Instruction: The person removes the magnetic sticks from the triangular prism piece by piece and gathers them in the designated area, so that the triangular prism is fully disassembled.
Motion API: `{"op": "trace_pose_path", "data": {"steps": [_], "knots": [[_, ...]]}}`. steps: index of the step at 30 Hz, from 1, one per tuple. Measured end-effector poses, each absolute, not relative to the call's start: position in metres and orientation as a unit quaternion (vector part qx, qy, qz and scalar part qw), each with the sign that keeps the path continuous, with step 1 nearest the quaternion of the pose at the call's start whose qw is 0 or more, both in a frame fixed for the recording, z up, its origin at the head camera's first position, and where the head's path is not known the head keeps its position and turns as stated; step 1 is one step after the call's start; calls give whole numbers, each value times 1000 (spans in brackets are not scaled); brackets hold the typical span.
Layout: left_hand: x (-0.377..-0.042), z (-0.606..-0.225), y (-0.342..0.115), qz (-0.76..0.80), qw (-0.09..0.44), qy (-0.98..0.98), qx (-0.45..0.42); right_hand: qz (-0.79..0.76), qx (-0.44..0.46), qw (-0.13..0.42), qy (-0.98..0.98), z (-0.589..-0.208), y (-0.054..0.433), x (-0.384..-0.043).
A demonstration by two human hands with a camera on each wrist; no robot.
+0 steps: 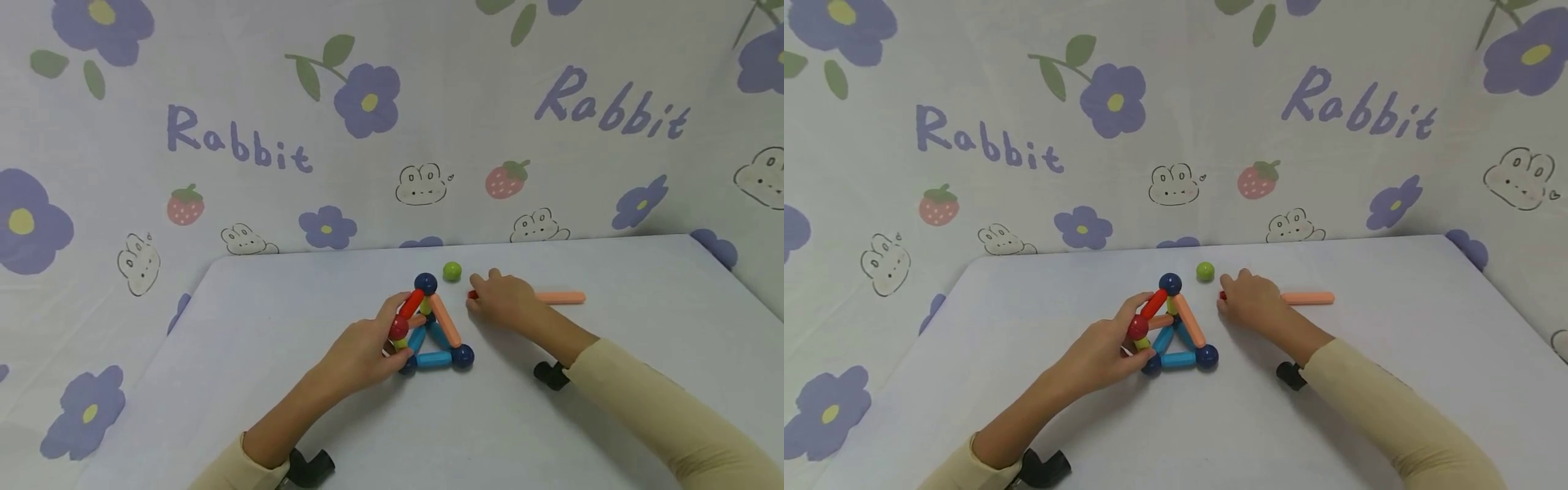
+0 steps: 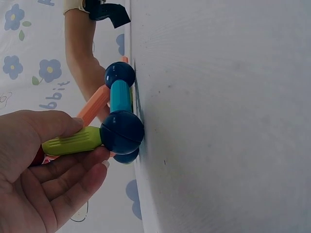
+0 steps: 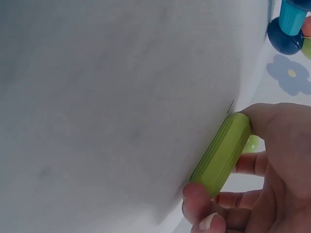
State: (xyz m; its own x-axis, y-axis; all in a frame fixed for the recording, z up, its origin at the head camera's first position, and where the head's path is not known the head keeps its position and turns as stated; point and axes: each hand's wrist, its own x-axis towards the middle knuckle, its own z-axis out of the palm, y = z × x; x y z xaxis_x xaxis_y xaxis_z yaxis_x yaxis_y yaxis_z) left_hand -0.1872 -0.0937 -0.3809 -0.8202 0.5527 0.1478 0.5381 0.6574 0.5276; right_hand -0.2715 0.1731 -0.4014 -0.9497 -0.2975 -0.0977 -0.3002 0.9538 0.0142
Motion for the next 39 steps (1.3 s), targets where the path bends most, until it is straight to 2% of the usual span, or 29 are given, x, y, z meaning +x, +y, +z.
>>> {"op": "trace_pose_path", "data": {"steps": [7, 14, 21, 24, 27, 29, 32, 35, 39], "knots": [[-187, -383, -93, 286, 15, 911, 298, 13, -149, 56, 987, -403, 178, -273], [-186, -385, -93, 289, 19, 910, 298, 8, -143, 25, 989, -404, 179, -278], [-186, -383, -91, 283, 13, 911, 298, 13, -135, 22, 990, -400, 179, -277], [-186, -382, -91, 282, 16, 913, 294, -3, -146, -14, 989, -395, 177, -271], [-186, -381, -91, 282, 19, 914, 293, -102, -176, -52, 978, -384, 172, -263], [-186, -381, -92, 281, 17, 913, 294, -198, -208, -43, 957, -376, 167, -258], [-187, -381, -94, 285, 13, 910, 299, -305, -248, 15, 919, -367, 157, -251], [-187, -381, -95, 293, 12, 906, 306, -340, -273, 62, 898, -365, 151, -246], [-186, -381, -95, 299, 10, 902, 311, -357, -286, 69, 887, -369, 148, -244]]}}
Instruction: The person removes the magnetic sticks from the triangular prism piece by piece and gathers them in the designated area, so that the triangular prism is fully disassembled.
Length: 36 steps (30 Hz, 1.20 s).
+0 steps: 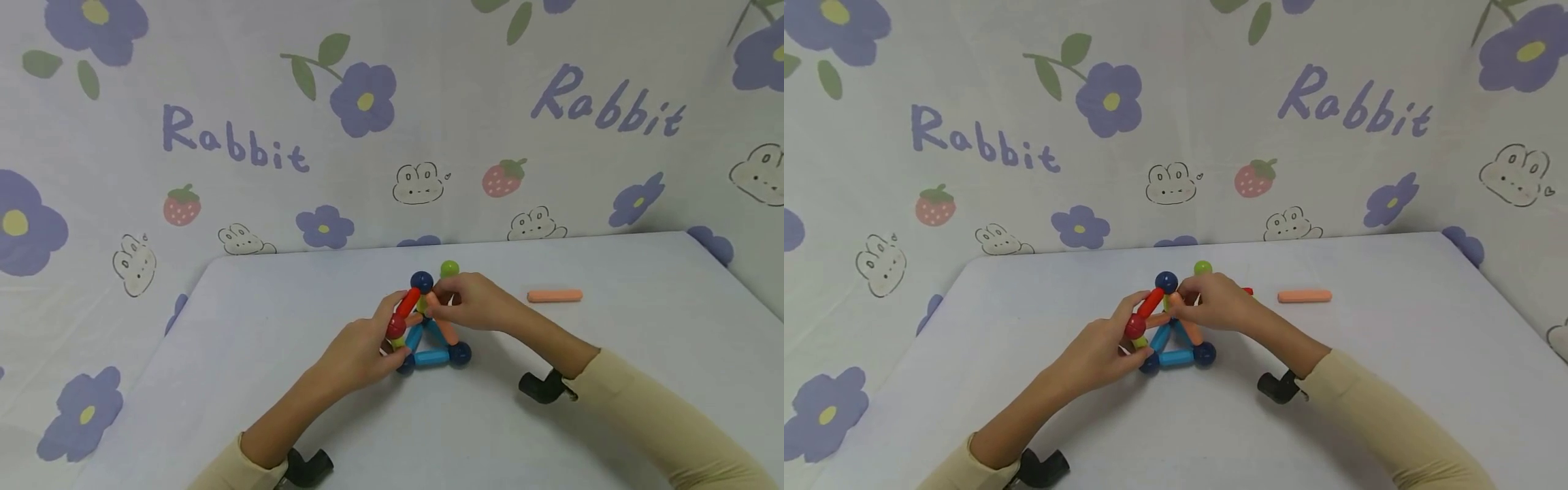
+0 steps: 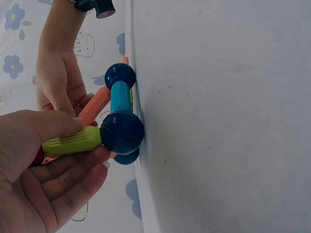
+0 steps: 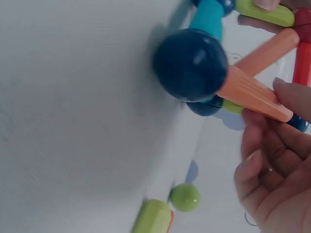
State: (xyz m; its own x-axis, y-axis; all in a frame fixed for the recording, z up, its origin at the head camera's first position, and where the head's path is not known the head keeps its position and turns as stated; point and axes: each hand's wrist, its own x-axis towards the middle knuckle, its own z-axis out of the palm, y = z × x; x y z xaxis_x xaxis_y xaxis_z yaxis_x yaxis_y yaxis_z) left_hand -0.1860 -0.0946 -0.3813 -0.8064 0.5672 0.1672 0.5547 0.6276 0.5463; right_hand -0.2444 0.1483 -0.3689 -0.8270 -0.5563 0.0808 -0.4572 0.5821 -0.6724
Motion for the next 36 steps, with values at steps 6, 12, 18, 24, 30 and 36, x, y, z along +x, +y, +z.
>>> {"op": "trace_pose_path", "data": {"steps": [6, 12, 18, 24, 30, 36], "knots": [[-188, -383, -96, 300, 0, 900, 317, -366, -359, 28, 858, -373, 149, -241], [-189, -383, -94, 297, 8, 905, 305, -399, -350, -9, 848, -367, 160, -235], [-187, -381, -93, 294, 27, 911, 286, -442, -341, 2, 830, -366, 185, -233], [-187, -381, -94, 293, 26, 912, 286, -370, -370, -7, 852, -364, 206, -225], [-187, -383, -93, 293, 24, 912, 286, -313, -314, 17, 896, -356, 231, -222], [-188, -383, -94, 293, 18, 910, 293, -258, -270, 15, 928, -353, 253, -227]]}}
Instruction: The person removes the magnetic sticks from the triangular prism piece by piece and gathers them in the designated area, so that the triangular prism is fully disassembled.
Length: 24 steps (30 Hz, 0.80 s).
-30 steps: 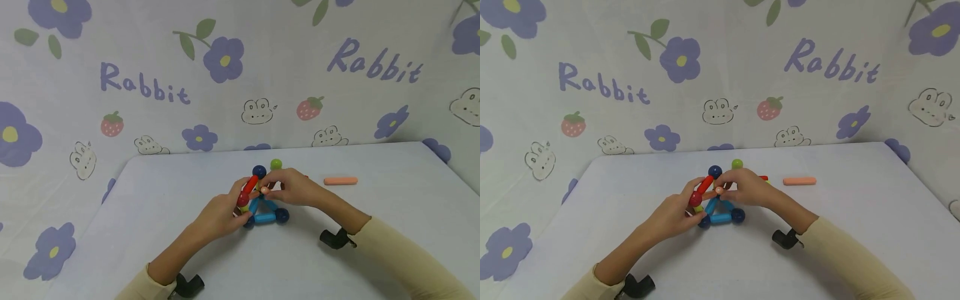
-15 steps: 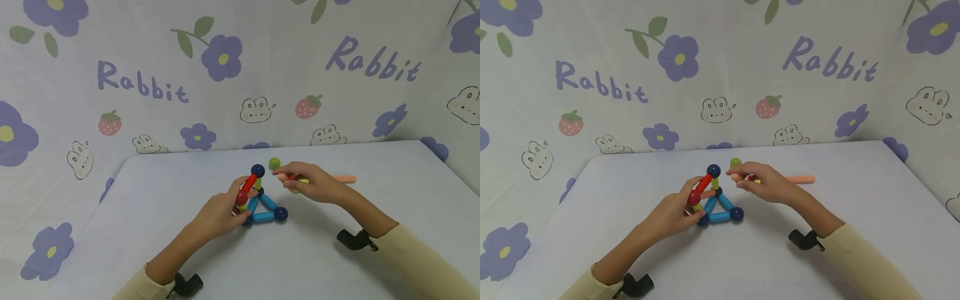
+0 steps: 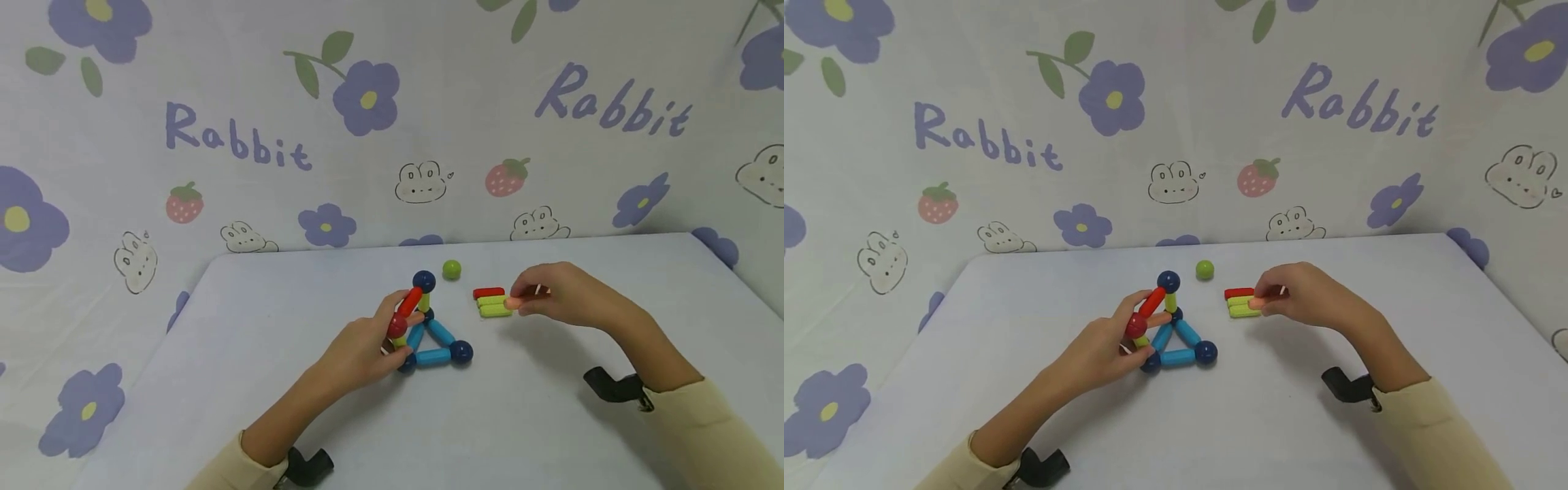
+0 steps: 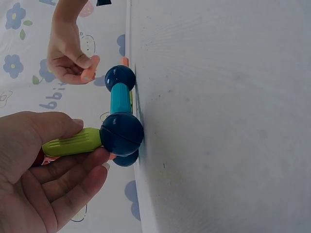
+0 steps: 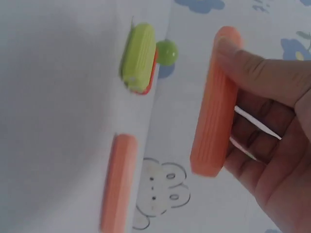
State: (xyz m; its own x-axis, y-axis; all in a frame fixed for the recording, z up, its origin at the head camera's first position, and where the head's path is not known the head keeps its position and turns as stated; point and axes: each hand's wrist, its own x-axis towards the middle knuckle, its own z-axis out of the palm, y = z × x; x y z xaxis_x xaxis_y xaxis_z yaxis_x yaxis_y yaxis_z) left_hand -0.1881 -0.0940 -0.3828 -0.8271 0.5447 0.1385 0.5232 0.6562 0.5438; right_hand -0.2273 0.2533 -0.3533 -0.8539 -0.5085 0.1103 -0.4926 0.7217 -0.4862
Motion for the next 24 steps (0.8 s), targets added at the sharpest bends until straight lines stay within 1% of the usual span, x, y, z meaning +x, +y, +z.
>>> {"op": "trace_pose_path", "data": {"steps": [6, 13, 15, 20, 24], "knots": [[-187, -382, -93, 296, 21, 909, 292, -218, -239, 28, 946, -361, 272, -238], [-187, -382, -93, 296, 21, 910, 290, -183, -196, 74, 960, -378, 292, -251], [-187, -382, -93, 294, 18, 910, 292, -177, -184, 76, 964, -380, 295, -253], [-187, -381, -93, 290, 14, 911, 293, -162, -153, 57, 973, -379, 295, -252], [-186, -381, -93, 292, 17, 911, 291, -131, -129, 70, 980, -377, 298, -251]]}}
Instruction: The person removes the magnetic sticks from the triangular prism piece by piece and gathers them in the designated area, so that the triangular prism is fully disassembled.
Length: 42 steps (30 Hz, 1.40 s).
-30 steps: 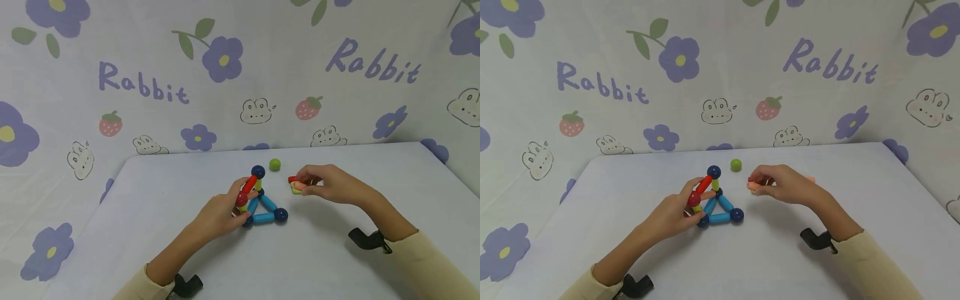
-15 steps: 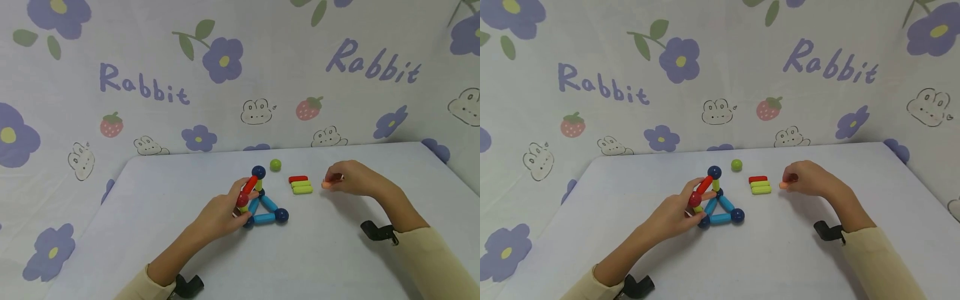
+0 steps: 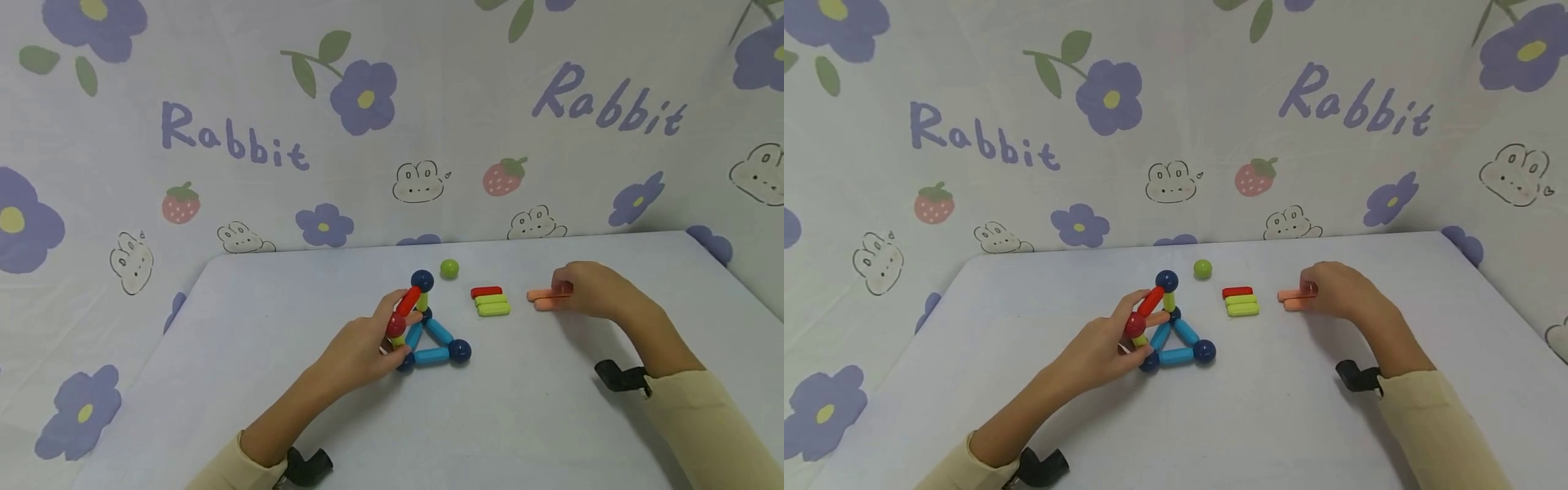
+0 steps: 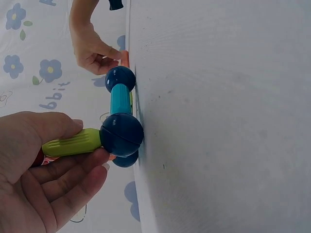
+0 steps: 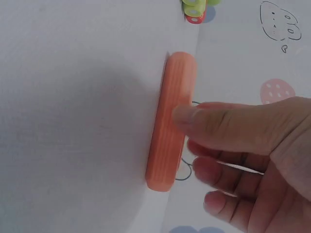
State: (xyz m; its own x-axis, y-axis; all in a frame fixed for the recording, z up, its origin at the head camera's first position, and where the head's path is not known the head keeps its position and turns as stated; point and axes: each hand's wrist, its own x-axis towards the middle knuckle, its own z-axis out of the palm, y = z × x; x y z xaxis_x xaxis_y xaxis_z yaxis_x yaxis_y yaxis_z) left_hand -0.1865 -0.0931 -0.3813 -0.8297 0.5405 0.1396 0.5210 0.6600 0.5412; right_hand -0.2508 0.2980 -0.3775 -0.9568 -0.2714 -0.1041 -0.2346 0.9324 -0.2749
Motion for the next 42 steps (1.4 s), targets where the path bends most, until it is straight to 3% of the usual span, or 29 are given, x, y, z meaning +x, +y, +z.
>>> {"op": "trace_pose_path", "data": {"steps": [5, 18, 29, 42], "knots": [[-187, -382, -93, 294, 21, 912, 286, -120, -124, 88, 981, -380, 302, -253], [-187, -384, -95, 296, 19, 911, 288, -125, -173, 47, 976, -381, 286, -254], [-188, -383, -94, 295, 19, 909, 296, -178, -246, 23, 953, -360, 235, -245], [-189, -383, -94, 293, 17, 907, 302, -254, -408, -59, 875, -351, 154, -251]]}}
